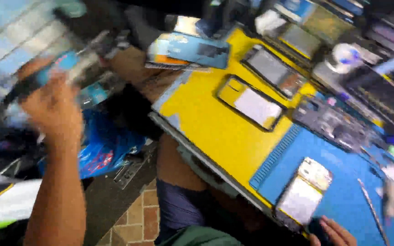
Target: Repairing a mobile phone by soldering internal components and assembling the device on a workbench.
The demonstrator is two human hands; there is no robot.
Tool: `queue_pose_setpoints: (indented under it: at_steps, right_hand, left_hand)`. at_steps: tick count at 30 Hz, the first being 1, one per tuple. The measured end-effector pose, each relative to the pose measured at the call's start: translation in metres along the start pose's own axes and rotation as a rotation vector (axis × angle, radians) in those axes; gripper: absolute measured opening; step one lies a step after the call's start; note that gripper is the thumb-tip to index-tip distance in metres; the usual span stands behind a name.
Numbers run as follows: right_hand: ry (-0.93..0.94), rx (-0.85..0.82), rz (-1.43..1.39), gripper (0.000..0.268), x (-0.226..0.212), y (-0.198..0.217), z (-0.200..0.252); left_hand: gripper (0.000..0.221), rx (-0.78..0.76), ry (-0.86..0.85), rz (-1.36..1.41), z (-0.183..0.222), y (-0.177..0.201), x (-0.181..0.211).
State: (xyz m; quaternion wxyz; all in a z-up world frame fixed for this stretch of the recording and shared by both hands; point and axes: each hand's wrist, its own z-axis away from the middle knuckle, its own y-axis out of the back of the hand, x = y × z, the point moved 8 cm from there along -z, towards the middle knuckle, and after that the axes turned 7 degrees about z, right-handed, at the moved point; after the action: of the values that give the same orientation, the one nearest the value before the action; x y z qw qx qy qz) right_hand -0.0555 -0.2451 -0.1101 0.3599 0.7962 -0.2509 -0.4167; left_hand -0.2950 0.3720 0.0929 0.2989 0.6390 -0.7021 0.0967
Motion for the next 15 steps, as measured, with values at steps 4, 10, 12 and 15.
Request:
queue_pose_setpoints:
  at_steps: [4,10,12,15]
  right_hand:
    - [-0.119,0.097,-0.155,0.025,-0.089,0.043,-0.030]
    - [0.146,0.087,-0.511,0.033,-0.132,0.042,-0.037]
    - [0.332,0.120,-0.429,0.053,-0.166,0.045,-0.039]
    - [0.082,-0.074,-0.314,0.058,-0.168,0.050,-0.028]
  left_hand:
    - [0.034,0.018,0.058,-0.278,0.093,0.006,0.052]
    - [0.019,-0.876,-0.313,0.013,0.145,-0.121,0.203]
    - [0.063,-0.639,-0.207,0.411,0.189,-0.149,0.222]
    - [0.017,-0.723,-0.370,0.591,0.174,-0.189,0.288]
